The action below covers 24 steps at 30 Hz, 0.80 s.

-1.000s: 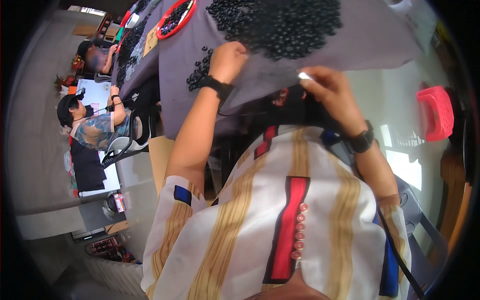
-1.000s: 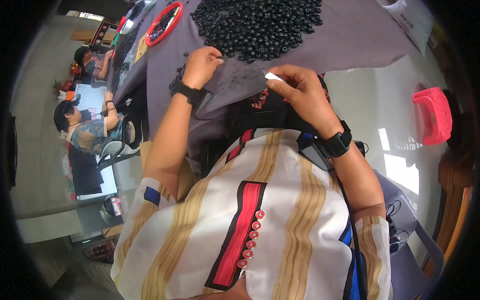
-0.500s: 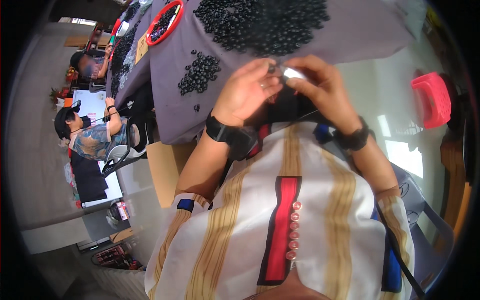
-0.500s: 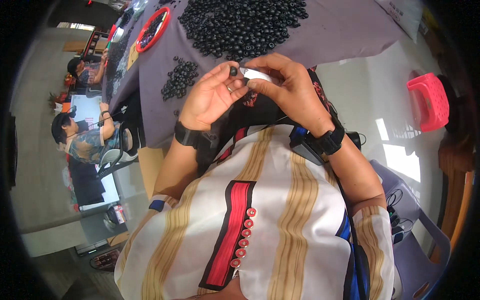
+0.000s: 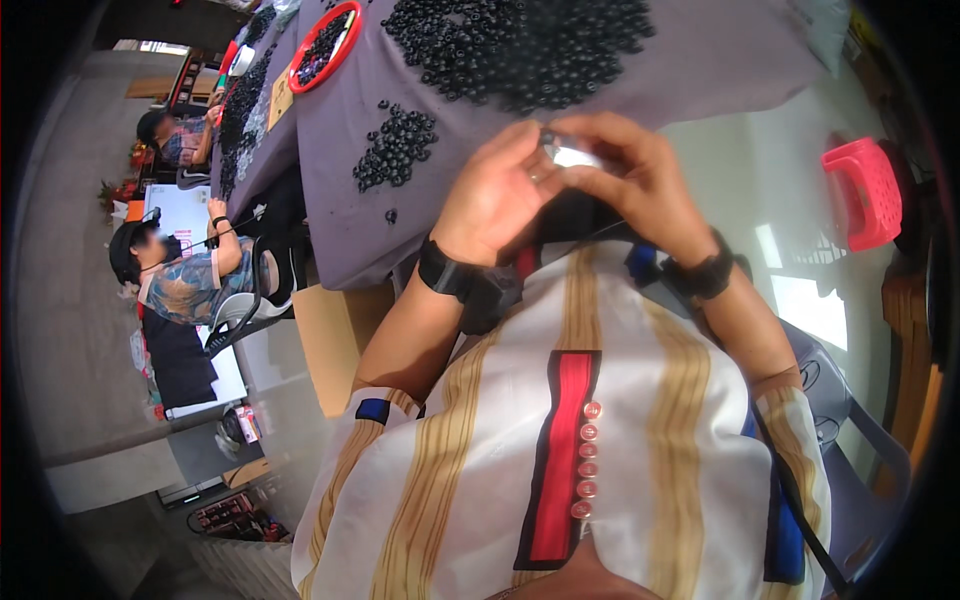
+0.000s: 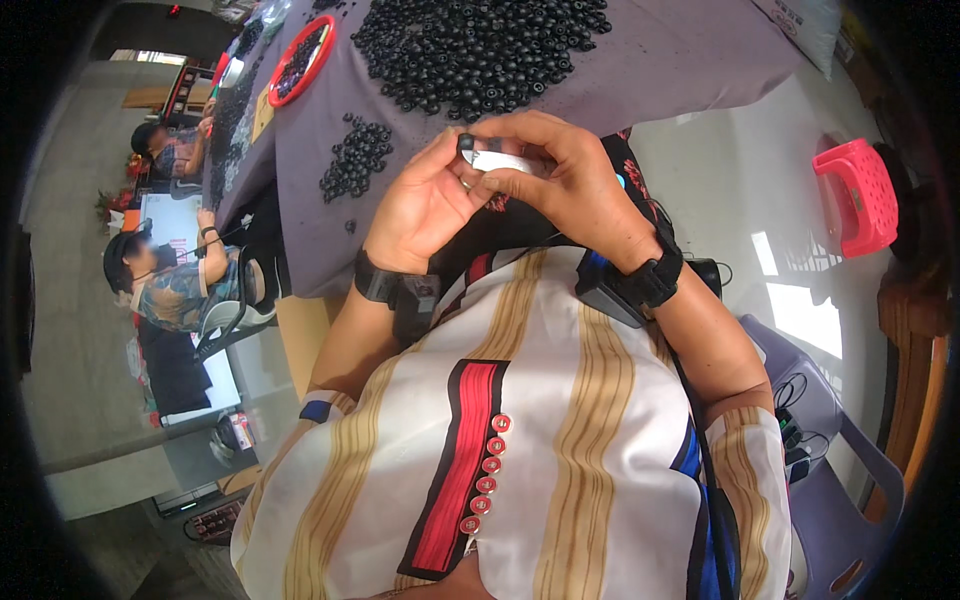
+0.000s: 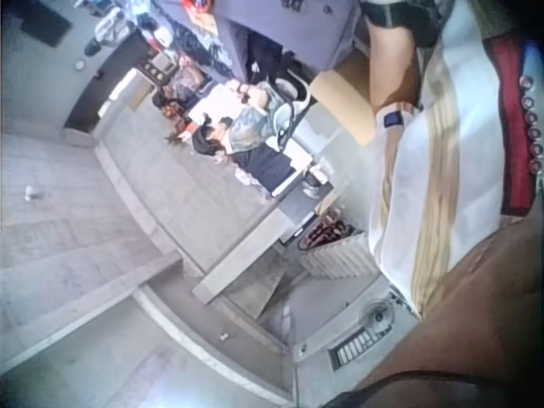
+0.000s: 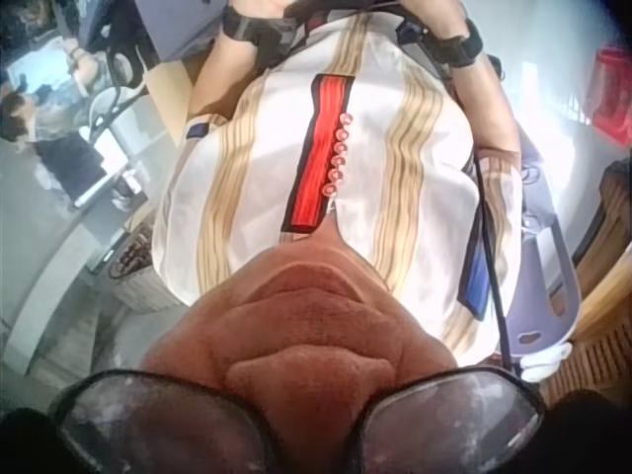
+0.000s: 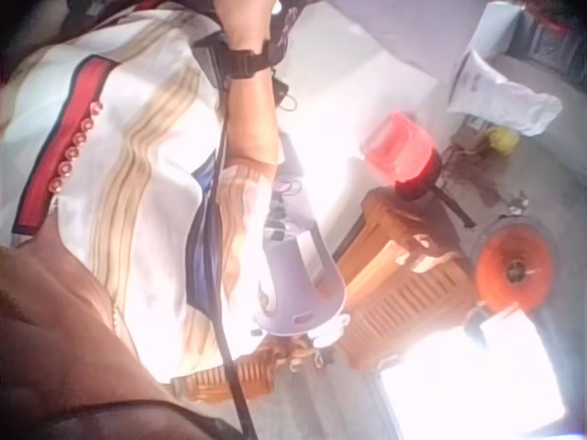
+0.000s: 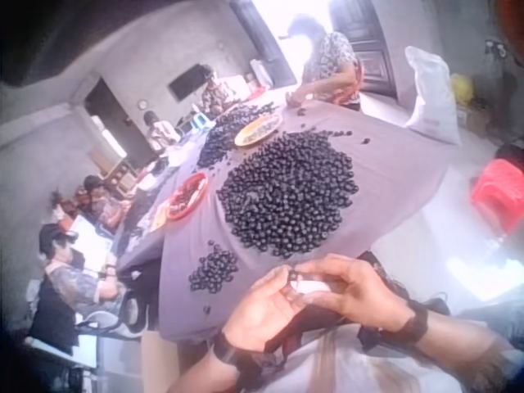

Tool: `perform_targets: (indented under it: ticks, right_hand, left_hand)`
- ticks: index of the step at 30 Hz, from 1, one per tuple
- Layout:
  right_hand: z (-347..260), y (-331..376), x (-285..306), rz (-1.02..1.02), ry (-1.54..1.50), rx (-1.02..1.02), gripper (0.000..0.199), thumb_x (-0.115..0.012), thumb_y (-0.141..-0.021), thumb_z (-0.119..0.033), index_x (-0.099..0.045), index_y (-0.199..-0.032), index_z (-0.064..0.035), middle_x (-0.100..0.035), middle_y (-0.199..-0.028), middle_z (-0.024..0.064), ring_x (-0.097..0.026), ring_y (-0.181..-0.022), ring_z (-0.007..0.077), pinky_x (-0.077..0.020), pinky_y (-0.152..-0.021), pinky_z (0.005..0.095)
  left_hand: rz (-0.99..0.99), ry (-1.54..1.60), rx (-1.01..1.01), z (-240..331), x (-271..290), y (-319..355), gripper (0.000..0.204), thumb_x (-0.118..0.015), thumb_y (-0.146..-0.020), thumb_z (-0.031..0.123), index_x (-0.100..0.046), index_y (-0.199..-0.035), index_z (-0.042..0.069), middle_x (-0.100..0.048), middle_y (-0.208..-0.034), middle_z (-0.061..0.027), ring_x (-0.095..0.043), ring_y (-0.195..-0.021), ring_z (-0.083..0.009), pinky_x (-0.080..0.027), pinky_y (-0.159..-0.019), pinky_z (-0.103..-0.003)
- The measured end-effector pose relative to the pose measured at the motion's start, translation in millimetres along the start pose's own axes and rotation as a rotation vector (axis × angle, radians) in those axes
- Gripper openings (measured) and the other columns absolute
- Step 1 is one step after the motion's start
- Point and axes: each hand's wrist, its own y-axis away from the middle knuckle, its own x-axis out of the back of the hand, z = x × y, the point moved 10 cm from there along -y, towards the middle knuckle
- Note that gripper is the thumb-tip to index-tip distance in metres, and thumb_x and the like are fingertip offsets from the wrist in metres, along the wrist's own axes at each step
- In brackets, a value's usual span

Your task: Inspecting, cleaning, and sorting small plastic components and pellets on a communal work table.

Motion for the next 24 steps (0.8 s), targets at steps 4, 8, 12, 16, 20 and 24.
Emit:
perform_targets:
  ticks: [4,8,12,16,20,24]
  right_hand:
    - [2,-1,-2,-0.025,0.007,0.013,0.033,-0.064,-0.082,0.003,-0.058,-0.114,0.0013,-0.061,-0.107,0.0060,-0.059,-0.101,0.0146,-0.0466,-0.091,0.0271]
    - [-1,-1,-2,-0.022,-0.067,0.053,0.031,-0.067,-0.081,-0.001,-0.061,-0.111,0.0023,-0.062,-0.102,0.0072,-0.063,-0.093,0.0148,-0.0500,-0.083,0.0262]
    - [0,0,-6,-0.061,-0.101,-0.013,0.033,-0.064,-0.081,0.005,-0.059,-0.114,0.0012,-0.061,-0.103,0.0056,-0.060,-0.097,0.0147,-0.0473,-0.088,0.0262]
    - [-2,1,-8,-0.072,-0.077,-0.035,0.034,-0.064,-0.081,0.005,-0.059,-0.115,0.0009,-0.061,-0.100,0.0053,-0.060,-0.097,0.0144,-0.0474,-0.087,0.0263]
    - [-5,2,-10,-0.079,-0.082,-0.039,0.034,-0.063,-0.081,0.005,-0.059,-0.115,0.0015,-0.060,-0.099,0.0054,-0.060,-0.096,0.0144,-0.0480,-0.086,0.0256]
    - [-5,1,-11,-0.097,-0.007,-0.053,0.033,-0.063,-0.082,0.004,-0.060,-0.114,0.0020,-0.060,-0.099,0.0056,-0.061,-0.094,0.0148,-0.0485,-0.085,0.0252]
  left_hand:
    - [-0.060,-0.024,-0.053,7,-1,3,0.008,-0.058,-0.090,0.012,-0.059,-0.096,0.007,-0.061,-0.085,-0.0026,-0.059,-0.080,-0.0130,-0.052,-0.076,-0.033]
    - [0.021,-0.079,-0.084,9,9,5,0.007,-0.059,-0.089,0.010,-0.059,-0.096,0.007,-0.062,-0.087,-0.0032,-0.061,-0.077,-0.0135,-0.052,-0.073,-0.032]
    - [-0.059,-0.085,-0.114,13,1,9,0.008,-0.060,-0.087,0.007,-0.059,-0.095,0.006,-0.062,-0.088,-0.0041,-0.061,-0.074,-0.0138,-0.052,-0.071,-0.029]
    - [-0.018,-0.185,-0.202,23,2,11,0.011,-0.060,-0.086,0.004,-0.059,-0.097,0.004,-0.064,-0.090,-0.0053,-0.061,-0.073,-0.0136,-0.051,-0.068,-0.025]
    - [-0.033,-0.170,-0.202,22,-2,12,0.013,-0.059,-0.086,0.002,-0.059,-0.099,0.003,-0.064,-0.090,-0.0056,-0.061,-0.074,-0.0134,-0.050,-0.066,-0.023]
    - [-0.038,-0.166,-0.205,19,-5,15,0.015,-0.058,-0.087,0.002,-0.059,-0.102,0.002,-0.064,-0.091,-0.0056,-0.061,-0.076,-0.0123,-0.049,-0.066,-0.022]
